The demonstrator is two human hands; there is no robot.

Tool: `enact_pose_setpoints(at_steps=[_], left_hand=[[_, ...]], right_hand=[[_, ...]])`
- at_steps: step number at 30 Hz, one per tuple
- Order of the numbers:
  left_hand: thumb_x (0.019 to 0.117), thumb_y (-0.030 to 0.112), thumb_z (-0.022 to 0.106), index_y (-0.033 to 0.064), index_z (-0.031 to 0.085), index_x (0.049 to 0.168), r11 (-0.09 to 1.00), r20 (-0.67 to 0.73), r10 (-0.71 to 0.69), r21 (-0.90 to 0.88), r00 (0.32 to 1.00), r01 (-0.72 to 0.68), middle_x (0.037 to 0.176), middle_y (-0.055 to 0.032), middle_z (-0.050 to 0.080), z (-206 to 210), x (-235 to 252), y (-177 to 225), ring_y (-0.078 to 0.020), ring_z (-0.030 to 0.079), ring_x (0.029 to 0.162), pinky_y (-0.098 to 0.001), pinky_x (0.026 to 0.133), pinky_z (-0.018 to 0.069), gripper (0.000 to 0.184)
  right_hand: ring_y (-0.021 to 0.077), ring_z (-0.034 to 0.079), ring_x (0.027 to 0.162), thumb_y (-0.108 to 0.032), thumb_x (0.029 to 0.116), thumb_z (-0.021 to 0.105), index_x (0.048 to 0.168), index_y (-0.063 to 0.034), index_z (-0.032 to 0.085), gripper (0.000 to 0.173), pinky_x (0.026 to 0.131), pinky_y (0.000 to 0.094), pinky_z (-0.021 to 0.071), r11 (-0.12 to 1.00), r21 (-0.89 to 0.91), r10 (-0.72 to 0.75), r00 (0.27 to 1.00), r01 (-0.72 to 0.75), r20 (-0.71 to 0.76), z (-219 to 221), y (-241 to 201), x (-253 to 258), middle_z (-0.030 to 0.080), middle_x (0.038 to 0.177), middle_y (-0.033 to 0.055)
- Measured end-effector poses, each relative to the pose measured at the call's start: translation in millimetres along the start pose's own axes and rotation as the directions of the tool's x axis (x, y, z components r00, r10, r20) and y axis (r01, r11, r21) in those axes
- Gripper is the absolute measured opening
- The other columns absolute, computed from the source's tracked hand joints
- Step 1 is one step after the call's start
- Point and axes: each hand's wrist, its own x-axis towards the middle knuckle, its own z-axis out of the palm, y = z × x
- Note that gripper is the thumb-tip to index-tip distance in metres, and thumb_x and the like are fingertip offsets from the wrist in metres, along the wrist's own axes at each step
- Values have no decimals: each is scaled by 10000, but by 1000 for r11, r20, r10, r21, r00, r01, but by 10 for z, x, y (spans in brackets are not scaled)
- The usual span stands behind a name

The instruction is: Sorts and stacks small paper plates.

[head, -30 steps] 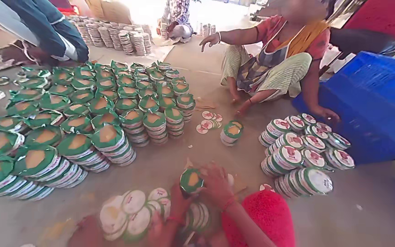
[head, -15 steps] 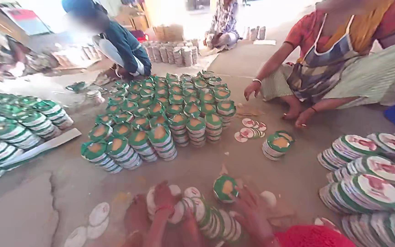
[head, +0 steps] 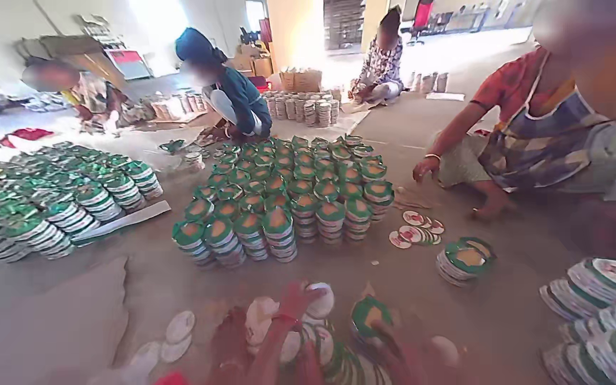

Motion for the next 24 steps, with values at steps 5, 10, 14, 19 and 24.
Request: enact_pose_setpoints(at_steps=[5,10,14,19,24], left_hand=[[1029,299,599,-29,693,1018,988,329,152,-53,932,-143,854,-104,650,521,-162,311,-167,602,779,-390,788,511,341],[963,216,696,56,630,1295,991,199,135,-46,971,-128,1082,-118,684,791,-83,238,-201,678,897,-385,817,570,375],[933,152,722,20,612,1316,992,35,130,-13,991,-129,1152,-173,665,998,40,95,-268,669,973,-415,859,555,420],[902,206,776,6,570,1366,997,56,26,-74,998,-22,1288,-212,615,1139,133,1,-312,650,1063,-451,908,543,546],[924,159,751,17,634,1287,989,144,-32,-139,989,52,1284,-158,660,1150,175,29,-262,694,1036,-443,946,550,407]], right_hand=[[177,706,1066,-138,881,718,1466,4,486,645,941,361,586,928,303,232,973,-218,-13,257,-146,145,704,1217,152],[274,699,1019,-111,886,762,1451,5,500,634,937,450,560,944,18,327,932,-329,-158,85,-16,418,705,1156,198],[325,677,1084,-97,895,742,1552,-53,388,747,978,484,539,894,-258,357,930,-366,-84,-33,24,664,663,1277,188],[374,612,1241,-87,905,716,1608,-110,296,819,1038,523,507,786,-514,372,927,-343,-50,-16,-67,763,547,1452,207],[431,448,1411,-168,899,746,1565,-69,395,759,1112,539,436,748,-646,171,985,-154,-37,-49,-42,650,490,1520,216]])
